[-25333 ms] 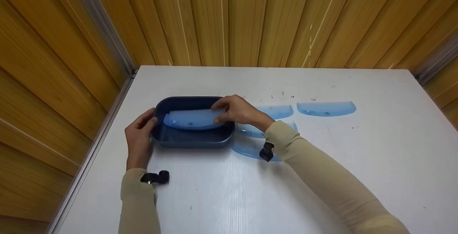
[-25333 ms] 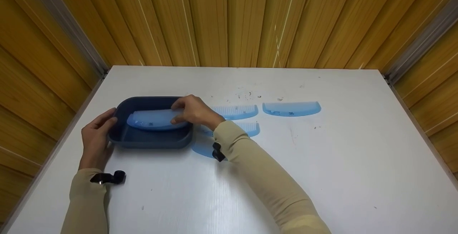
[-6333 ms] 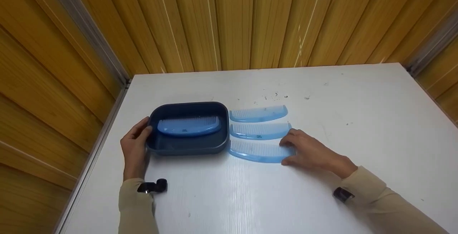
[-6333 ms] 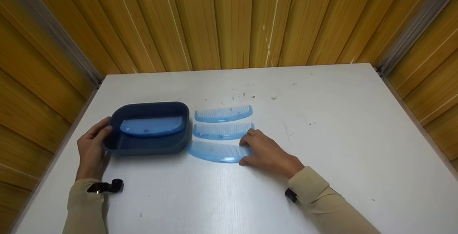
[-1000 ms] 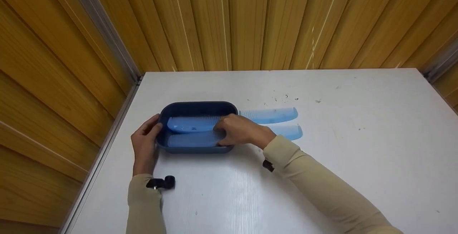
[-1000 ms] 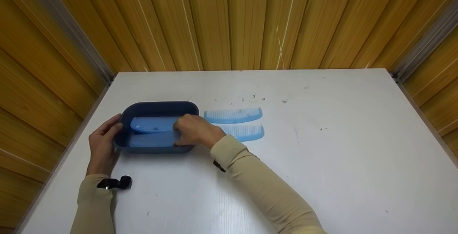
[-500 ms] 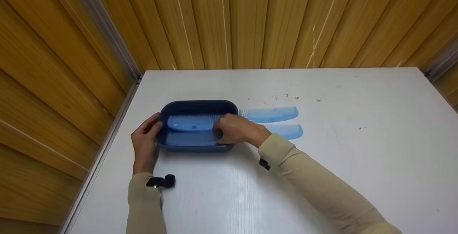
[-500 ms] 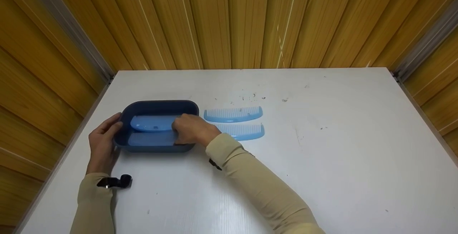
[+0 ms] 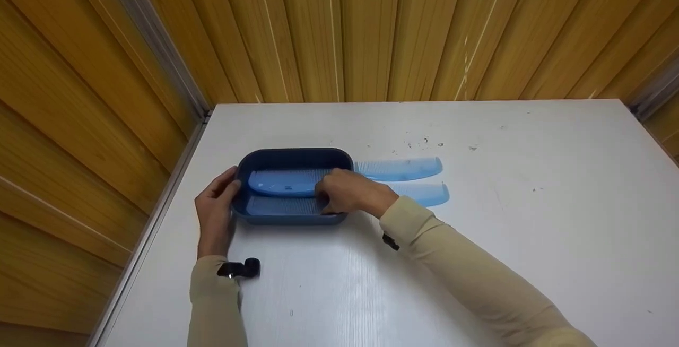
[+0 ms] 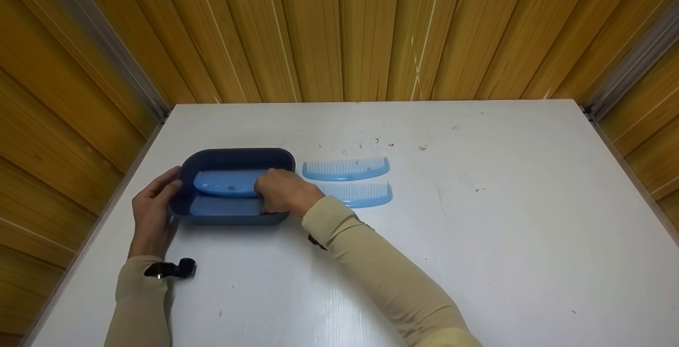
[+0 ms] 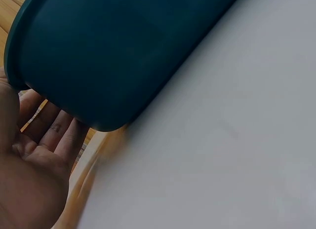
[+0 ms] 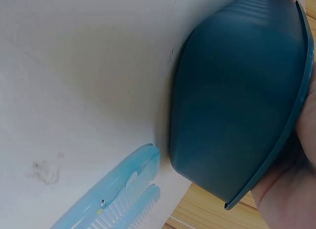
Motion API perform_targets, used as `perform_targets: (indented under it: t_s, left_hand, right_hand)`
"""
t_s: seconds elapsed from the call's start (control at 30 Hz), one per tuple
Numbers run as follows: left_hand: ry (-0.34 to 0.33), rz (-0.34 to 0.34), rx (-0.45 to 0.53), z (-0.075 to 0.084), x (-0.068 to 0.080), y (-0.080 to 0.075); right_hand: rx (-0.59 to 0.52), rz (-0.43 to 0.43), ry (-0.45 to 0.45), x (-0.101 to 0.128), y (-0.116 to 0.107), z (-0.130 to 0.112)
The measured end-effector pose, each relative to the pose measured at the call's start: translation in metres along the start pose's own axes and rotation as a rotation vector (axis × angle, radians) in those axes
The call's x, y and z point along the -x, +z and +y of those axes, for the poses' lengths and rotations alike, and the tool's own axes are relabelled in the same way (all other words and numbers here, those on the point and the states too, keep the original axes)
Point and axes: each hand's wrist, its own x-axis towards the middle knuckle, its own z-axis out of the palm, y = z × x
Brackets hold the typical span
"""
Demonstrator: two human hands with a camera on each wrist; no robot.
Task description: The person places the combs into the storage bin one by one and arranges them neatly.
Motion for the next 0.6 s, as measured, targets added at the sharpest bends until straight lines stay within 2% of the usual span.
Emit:
perform_targets:
  t_s: [0.17,0.4,0.6]
  left_hand:
    - [-0.001,0.002,-0.009,-0.002,0.000,0.000]
    - [0.005,0.004,0.004,0.001,0.001,0.001]
    - [-0.004,0.001,0.009,0.001,0.002,0.001]
  right_hand:
    - [-0.032,0.031,-0.047,0.002,0.002,0.005]
    - [-0.180,0.111,-0.126,0.010,-0.004,0.013]
    - [-0.300,0.149,-0.114,0.024,-0.019,0.020]
